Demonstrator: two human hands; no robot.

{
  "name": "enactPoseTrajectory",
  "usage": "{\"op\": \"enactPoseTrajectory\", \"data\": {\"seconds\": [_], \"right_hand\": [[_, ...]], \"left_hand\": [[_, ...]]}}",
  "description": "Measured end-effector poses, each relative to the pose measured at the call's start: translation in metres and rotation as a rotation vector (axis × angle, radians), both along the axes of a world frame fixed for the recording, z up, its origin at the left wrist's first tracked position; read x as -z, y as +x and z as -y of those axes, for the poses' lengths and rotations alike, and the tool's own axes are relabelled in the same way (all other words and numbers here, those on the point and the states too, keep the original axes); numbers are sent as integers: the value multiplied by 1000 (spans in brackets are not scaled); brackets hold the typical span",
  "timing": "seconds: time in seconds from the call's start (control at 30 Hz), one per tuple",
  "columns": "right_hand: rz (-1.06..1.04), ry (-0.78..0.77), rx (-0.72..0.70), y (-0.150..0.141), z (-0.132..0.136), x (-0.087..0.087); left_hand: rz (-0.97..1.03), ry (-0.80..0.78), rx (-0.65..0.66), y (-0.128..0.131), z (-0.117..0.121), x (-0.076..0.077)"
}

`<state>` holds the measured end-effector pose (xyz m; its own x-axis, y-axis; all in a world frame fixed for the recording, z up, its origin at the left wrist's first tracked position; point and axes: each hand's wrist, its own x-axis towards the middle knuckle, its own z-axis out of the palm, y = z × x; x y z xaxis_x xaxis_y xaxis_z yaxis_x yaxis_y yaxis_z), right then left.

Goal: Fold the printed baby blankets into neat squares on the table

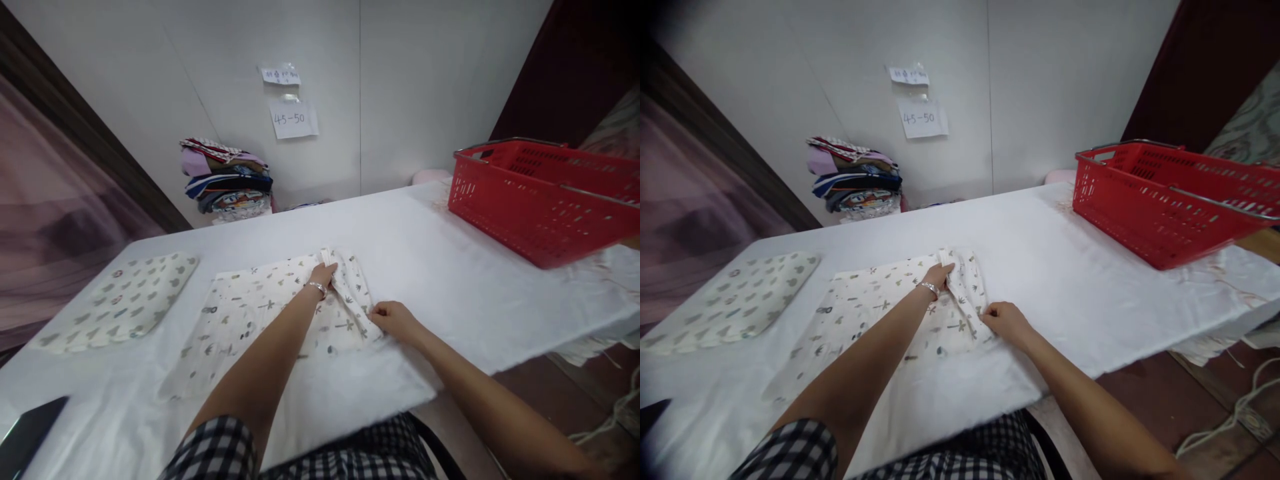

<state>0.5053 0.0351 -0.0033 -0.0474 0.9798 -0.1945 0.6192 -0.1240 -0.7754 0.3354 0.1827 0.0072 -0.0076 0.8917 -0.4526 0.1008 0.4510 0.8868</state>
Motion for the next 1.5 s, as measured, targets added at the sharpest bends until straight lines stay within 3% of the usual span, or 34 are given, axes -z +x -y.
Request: {"op": "enactPoseTrajectory", "data": {"seconds": [0.17, 0.57, 0.93, 1.1, 1.27, 1.5], "right_hand": [[209, -2, 57, -9, -13, -11], [184, 26, 146, -9, -18, -2], [232, 65, 128, -20, -52, -5], [251, 70, 175, -15, -54, 3], [277, 48, 130, -17, -63, -1], [307, 69, 163, -23, -83, -6]], "left_hand": [[4, -6, 5, 2, 4, 2], [-43, 16, 59, -1, 6, 19], [-80, 34, 79, -1, 8, 21], [-66, 26, 82, -3, 8, 22], [-53, 12, 77, -1, 8, 22], [-53, 2, 82, 3, 7, 12]]}}
